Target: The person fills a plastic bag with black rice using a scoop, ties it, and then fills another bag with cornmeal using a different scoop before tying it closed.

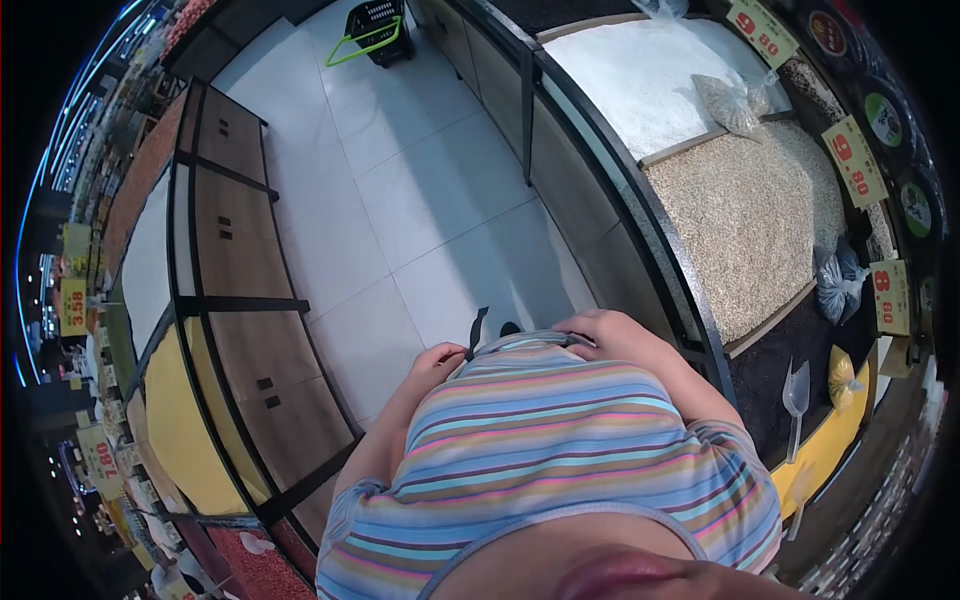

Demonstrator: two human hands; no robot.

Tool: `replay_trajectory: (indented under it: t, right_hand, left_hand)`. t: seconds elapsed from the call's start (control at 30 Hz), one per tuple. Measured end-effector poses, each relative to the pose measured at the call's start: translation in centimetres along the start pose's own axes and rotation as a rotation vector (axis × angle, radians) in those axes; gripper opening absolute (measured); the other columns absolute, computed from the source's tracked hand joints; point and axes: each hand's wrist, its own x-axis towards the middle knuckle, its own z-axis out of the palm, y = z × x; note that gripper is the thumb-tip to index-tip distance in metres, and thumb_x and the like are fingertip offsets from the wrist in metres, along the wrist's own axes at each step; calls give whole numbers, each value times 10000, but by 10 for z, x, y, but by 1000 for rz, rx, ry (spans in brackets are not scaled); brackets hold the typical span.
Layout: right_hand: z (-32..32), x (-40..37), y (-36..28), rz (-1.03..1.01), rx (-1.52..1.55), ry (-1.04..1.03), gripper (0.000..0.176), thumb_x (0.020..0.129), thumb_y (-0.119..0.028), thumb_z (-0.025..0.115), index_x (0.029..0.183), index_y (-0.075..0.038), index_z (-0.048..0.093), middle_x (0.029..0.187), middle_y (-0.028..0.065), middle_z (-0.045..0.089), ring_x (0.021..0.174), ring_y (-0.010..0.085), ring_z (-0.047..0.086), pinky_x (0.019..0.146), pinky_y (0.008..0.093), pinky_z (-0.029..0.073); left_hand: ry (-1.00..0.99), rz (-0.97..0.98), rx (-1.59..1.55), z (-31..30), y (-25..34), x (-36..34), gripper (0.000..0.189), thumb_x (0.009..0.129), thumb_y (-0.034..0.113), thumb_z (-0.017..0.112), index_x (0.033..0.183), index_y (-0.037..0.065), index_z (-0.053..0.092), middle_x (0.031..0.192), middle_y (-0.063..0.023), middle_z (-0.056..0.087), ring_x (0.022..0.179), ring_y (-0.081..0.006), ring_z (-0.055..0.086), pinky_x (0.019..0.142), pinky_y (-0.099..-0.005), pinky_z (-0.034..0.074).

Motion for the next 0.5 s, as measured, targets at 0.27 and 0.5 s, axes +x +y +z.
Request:
replay_trajectory:
  t: [0.27,0.5]
  right_hand:
    - [-29,81,21,-35,183,-161,365,807,-208,618,1135,-47,608,1012,192,622,960,338,596,840,395,470]
    - [-84,177,51,-117,-117,-190,368,769,-248,594,1091,-72,623,957,162,610,867,328,607,742,396,497]
  left_hand:
    - [97,-30,40,-61,19,-23,297,884,210,569,1118,27,592,1002,-93,645,906,-198,612,779,-307,484]
    - [97,-89,182,-131,68,40,308,880,214,572,1124,27,589,1000,-102,646,909,-210,614,781,-313,484]
